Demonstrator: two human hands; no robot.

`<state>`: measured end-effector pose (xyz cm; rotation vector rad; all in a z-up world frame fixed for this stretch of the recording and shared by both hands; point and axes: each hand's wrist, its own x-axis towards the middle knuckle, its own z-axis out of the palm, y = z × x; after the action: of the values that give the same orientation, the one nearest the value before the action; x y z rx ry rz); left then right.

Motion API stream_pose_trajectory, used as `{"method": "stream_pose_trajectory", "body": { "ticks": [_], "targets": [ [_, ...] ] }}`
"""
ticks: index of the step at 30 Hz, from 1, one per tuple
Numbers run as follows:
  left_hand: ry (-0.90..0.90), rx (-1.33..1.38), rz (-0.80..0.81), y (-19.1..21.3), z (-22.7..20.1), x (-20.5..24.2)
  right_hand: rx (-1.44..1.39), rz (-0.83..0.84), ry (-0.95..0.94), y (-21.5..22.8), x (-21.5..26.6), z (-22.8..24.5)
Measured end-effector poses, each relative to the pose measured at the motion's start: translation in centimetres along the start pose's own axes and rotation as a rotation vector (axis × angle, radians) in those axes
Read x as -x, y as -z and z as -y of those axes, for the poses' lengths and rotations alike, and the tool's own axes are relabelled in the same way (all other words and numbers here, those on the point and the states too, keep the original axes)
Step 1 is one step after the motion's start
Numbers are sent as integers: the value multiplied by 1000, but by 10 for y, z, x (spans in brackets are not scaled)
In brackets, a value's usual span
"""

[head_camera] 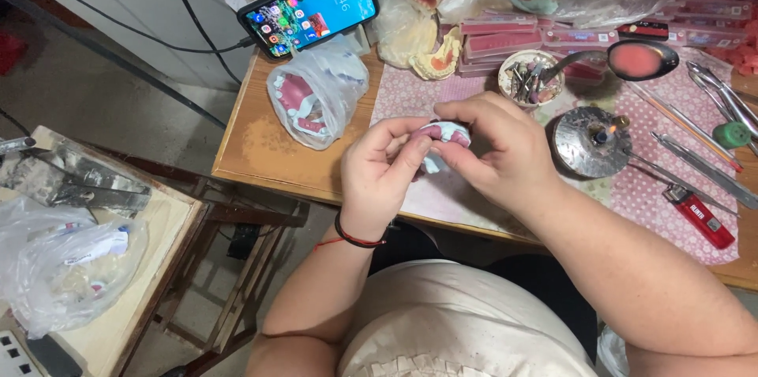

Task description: Applying and shaping pink wax on a dental mold using a heated wax carver tool.

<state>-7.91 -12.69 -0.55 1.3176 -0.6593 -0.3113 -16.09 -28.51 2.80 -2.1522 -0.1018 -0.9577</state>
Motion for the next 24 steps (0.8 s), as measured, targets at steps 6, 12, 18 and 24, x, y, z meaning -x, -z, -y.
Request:
{"method": "stream_pose_trajectory", "body": {
  "ticks": [6, 12, 18, 24],
  "targets": [
    [-167, -132, -30, 4, -10, 1, -52, 56, -18, 5, 0, 3],
    [-419, -335, -58, 7, -10, 2, -74, 71, 15, 6, 4, -3],
    [-676, -540, -31, 6, -32, 0, -83, 88, 9, 3, 9, -7],
    [-887, -730, -82, 12, -23, 2, -36, 44, -14, 1, 16, -10]
  ]
}}
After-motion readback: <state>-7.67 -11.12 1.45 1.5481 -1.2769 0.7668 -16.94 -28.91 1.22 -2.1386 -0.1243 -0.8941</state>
